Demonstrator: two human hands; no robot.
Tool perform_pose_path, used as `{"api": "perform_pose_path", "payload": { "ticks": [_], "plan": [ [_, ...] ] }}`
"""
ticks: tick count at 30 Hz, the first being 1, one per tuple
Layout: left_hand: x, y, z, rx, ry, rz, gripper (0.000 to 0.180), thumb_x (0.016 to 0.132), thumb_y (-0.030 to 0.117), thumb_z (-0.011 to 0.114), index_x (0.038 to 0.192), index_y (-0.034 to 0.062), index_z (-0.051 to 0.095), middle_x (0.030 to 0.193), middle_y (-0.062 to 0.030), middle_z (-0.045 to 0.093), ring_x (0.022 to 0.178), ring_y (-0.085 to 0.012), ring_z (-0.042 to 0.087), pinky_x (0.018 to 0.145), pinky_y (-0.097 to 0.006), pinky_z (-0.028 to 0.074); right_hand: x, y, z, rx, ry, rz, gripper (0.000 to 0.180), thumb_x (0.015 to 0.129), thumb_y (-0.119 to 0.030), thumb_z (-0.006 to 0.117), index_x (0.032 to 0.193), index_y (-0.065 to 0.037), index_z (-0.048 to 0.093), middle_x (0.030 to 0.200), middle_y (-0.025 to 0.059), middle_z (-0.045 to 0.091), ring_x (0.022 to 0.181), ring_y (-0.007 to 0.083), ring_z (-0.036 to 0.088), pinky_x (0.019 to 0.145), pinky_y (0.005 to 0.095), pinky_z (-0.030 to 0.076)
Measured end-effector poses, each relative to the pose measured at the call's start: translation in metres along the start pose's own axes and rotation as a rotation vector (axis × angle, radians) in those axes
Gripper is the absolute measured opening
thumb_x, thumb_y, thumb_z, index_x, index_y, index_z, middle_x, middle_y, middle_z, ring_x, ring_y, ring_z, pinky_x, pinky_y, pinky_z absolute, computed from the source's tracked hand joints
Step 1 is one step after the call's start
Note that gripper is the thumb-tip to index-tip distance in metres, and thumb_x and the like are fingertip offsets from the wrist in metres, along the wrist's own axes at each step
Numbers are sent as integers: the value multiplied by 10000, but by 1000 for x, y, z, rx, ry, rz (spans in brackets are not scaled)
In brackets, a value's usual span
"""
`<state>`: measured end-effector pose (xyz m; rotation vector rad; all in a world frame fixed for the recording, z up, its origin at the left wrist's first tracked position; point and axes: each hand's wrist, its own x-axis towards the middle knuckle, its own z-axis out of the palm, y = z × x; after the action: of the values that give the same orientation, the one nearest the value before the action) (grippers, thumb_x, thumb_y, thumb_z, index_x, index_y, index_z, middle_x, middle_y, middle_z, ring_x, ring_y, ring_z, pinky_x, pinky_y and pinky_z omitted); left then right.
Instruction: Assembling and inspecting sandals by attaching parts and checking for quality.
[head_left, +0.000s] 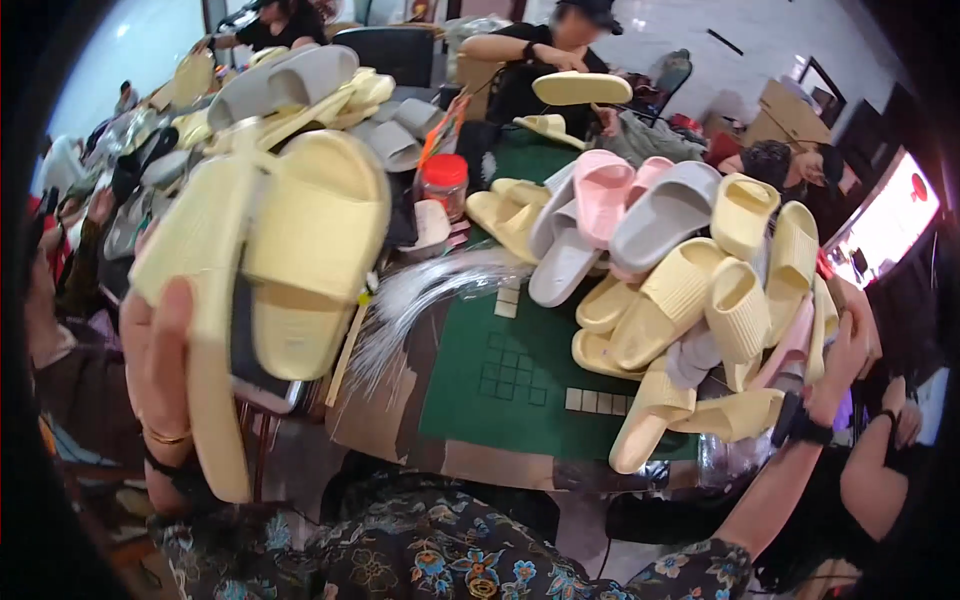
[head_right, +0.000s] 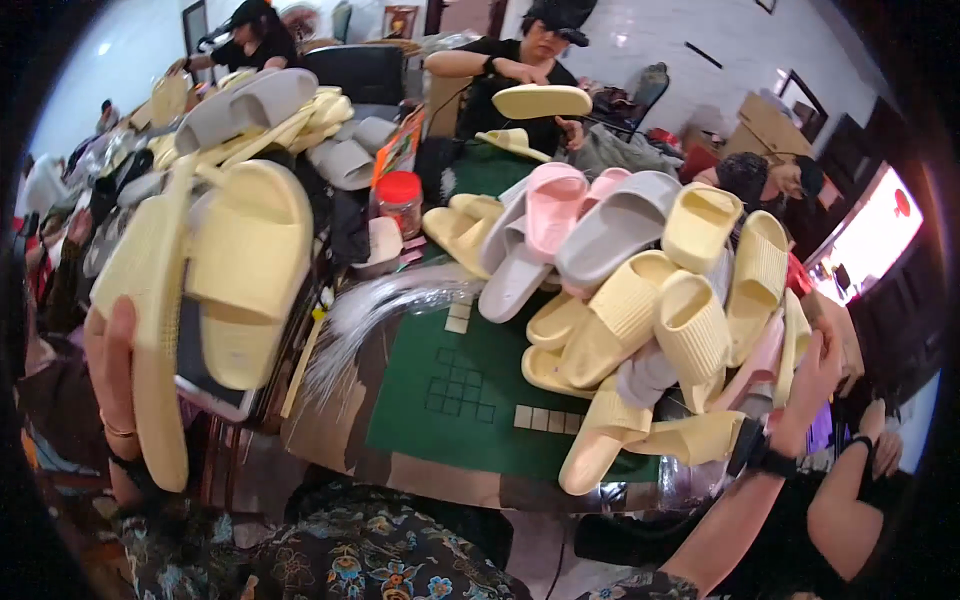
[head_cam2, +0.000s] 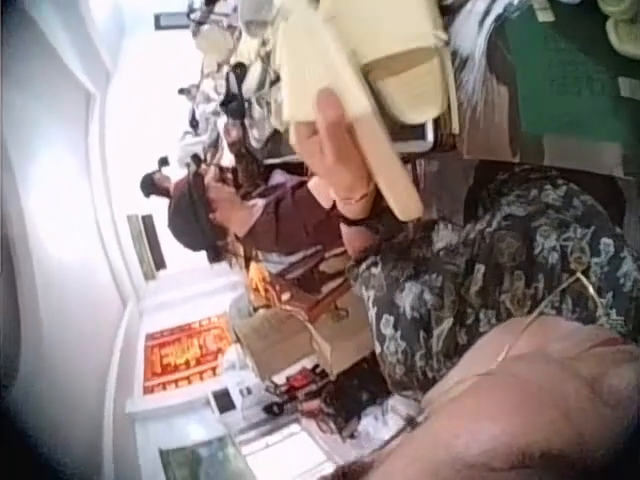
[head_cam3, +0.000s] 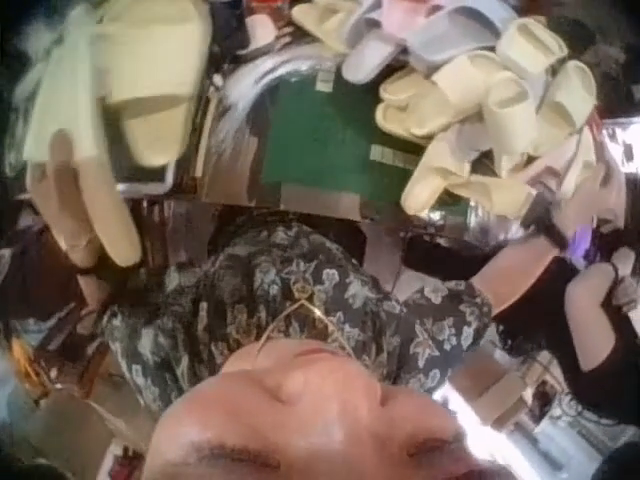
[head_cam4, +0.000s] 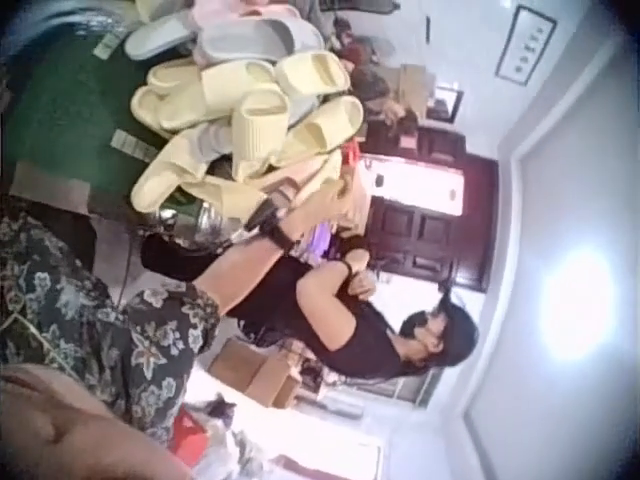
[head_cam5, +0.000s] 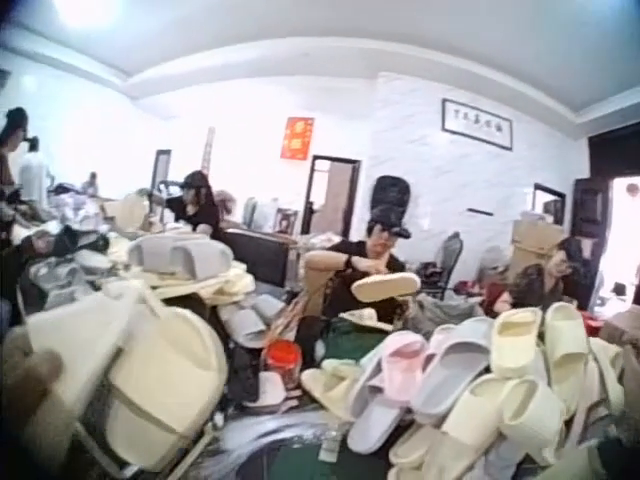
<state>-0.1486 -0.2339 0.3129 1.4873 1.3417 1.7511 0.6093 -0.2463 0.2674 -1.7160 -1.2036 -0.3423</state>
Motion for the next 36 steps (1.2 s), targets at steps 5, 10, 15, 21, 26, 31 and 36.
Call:
{"api": "perform_pose_path", "payload": {
  "ticks": [5,10,15,21,26,31,36],
  "plan": [
    [-21,6,49,-77,-368,-183,183,931,147,575,999,-13,631,799,23,626,644,-17,509,541,-177,371,-103,-204,57,230,-235,-78,279,937,-127,503,1176,-7,580,1053,66,617,951,169,599,816,293,489],
    [-32,-39,108,-47,-613,-296,302,913,206,599,1025,-74,621,761,-24,643,655,-46,556,557,-244,463,-225,-230,143,775,-944,170,945,733,-180,769,1476,-49,199,1347,141,473,1179,247,515,952,371,449],
    [-58,-132,153,531,-864,-214,482,842,399,636,734,-70,619,675,-232,620,626,-383,620,602,-420,499,-298,-187,212,598,-850,490,806,822,-148,689,1462,-39,212,1367,213,437,1148,262,528,907,361,474],
    [-93,-193,151,717,-1098,-192,379,811,363,661,894,-5,623,814,-191,659,755,-363,644,704,-434,511,-313,-219,206,315,-958,259,813,763,-142,723,1438,-25,284,1361,194,428,1107,231,530,823,330,502],
    [-102,-197,158,629,-1060,-202,357,807,338,660,895,-6,619,793,-191,655,743,-361,644,691,-434,512,-324,-225,225,237,-868,0,681,763,-132,676,1360,-15,370,1275,234,438,1129,400,500,900,413,478],
    [-106,-193,171,512,-1051,-123,302,801,269,664,930,0,617,784,-188,649,740,-360,638,681,-425,512,-313,-214,236,186,-760,25,570,776,-33,563,1325,-33,413,1222,217,473,1064,401,535,848,420,493],
    [-104,-187,165,439,-1075,37,285,814,228,619,995,9,623,867,-160,654,814,-340,633,746,-428,509,-314,-210,228,136,-785,40,513,793,-26,565,1292,-22,448,1199,202,493,1060,385,536,847,405,489]
  ]
}}
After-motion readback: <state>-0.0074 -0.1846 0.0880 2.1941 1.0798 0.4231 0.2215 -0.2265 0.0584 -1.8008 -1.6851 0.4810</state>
